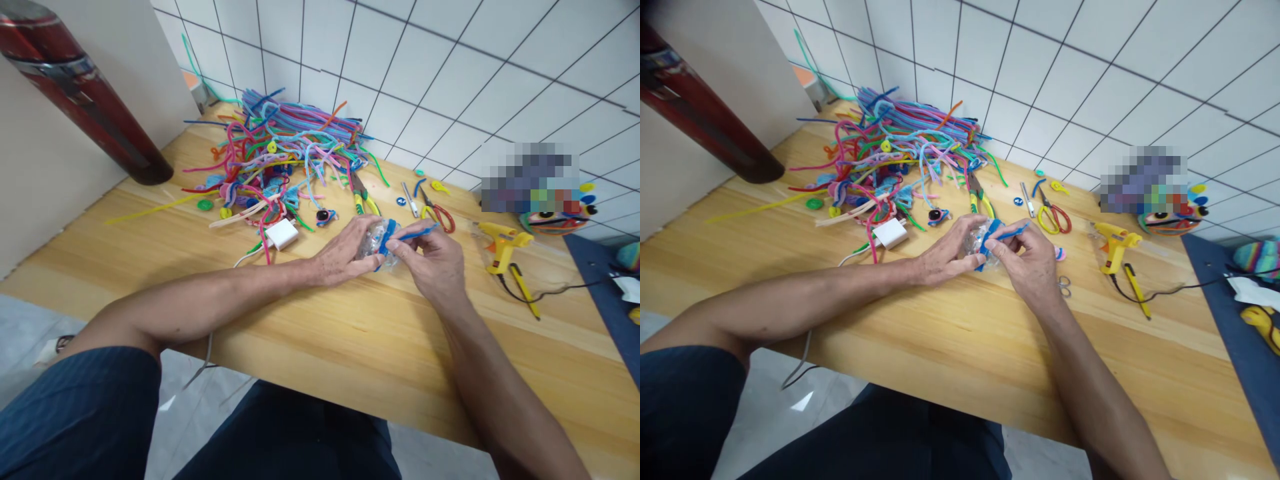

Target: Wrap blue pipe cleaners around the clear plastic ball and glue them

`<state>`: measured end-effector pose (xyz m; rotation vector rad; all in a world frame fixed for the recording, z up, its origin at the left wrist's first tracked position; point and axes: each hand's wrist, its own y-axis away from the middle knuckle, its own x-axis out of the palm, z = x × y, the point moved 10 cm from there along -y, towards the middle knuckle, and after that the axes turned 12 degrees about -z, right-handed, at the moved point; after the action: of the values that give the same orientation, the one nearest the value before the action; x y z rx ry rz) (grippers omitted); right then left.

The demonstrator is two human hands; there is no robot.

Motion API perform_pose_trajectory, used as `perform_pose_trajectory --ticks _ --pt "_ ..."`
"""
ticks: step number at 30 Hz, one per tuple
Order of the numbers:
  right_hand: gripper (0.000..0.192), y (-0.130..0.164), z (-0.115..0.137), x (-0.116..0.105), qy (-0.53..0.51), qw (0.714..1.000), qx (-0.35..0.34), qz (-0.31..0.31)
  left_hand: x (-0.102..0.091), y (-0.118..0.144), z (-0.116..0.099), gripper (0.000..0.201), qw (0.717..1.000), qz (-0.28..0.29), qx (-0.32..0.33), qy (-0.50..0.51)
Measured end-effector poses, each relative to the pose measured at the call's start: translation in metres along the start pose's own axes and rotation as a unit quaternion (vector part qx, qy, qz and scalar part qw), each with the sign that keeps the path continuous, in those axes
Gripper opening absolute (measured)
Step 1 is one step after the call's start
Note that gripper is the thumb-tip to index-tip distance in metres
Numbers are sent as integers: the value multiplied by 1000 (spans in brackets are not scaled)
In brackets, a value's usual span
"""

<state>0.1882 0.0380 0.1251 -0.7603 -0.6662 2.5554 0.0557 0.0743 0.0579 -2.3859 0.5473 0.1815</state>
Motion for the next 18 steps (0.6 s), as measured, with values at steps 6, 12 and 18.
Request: perform_pose_trajectory --ticks 6,12,18 --pt "12 3 5 1 13 1000 -17 5 -2 -2 -2 71 1000 3 -6 16" --pt "11 3 6 1 8 1000 -25 15 -3 -4 -5 63 1000 5 5 0" --pt "20 1 -2 1 -5 999 10 31 -5 -4 -5 64 1000 -6 6 -12"
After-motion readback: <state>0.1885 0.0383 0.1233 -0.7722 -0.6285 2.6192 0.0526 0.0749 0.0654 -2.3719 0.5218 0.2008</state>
